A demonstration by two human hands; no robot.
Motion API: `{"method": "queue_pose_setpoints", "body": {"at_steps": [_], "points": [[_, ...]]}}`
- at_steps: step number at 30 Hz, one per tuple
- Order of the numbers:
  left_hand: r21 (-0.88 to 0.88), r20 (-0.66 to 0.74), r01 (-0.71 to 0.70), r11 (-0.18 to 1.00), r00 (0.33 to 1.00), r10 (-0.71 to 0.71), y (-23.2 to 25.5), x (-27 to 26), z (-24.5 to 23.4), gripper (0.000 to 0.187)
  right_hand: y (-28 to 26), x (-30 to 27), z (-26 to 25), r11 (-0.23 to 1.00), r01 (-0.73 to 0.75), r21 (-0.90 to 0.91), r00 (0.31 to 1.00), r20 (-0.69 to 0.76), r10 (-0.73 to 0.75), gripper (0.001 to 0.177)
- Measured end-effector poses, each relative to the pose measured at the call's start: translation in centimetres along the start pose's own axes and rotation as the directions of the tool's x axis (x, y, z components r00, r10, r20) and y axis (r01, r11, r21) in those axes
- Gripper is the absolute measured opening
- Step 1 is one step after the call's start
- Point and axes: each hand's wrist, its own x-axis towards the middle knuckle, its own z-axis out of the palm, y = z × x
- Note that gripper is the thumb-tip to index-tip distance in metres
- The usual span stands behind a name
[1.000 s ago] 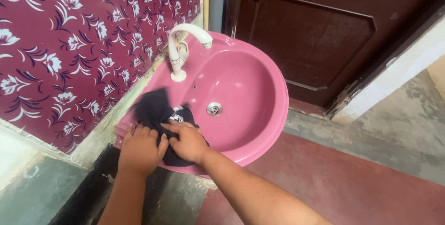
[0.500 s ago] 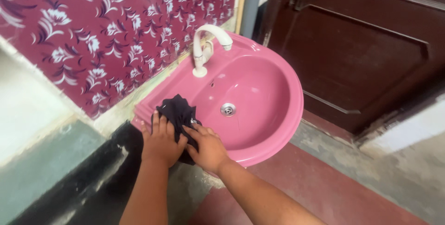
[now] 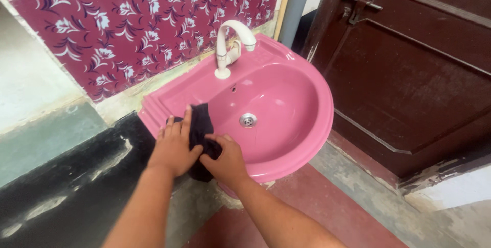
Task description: The person washes a dark piece of clothing by hand in a pink pedestal sink. They repeatedly rub, squeeze, and wring the fabric under running water, then wipe the sink basin and pedestal with the wet cloth.
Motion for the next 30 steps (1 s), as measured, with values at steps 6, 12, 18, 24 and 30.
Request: {"method": "queue_pose_setpoints", "body": {"at_steps": [6,12,18,24,30], "points": [[0.165,0.325,-0.051,0.985,0.946,-0.006,0.0,2.4,-5.5,0.081,0.1,-0.3,1.3,0.983,-0.135,0.122,0.975,-0.162,0.155,0.024],[0.099,0.102,-0.181,0.978,0.980,0.171,0.7,1.9,-2.3,0.085,-0.6,1.8,3.2,0.939,-0.342,-0.016,0.793,-0.542,0.279,0.026],[-0.113,-0.308,-0.300,0.947,0.917,0.254,1.1,2.1,2.4,0.043,-0.5,1.7,3.7,0.916,-0.347,-0.201,0.746,-0.651,0.141,0.031],[-0.134,-0.398,-0.353,0.926,0.875,0.276,0.7,2.2,4.0,0.044,0.6,1.8,4.4,0.852,-0.339,-0.399,0.792,-0.609,0.029,0.034],[-0.072,-0.480,-0.431,0.899,0.805,0.348,0.7,2.6,4.1,0.035,0.6,2.5,4.2,0.757,-0.472,-0.451,0.841,-0.487,0.234,0.039]]}}
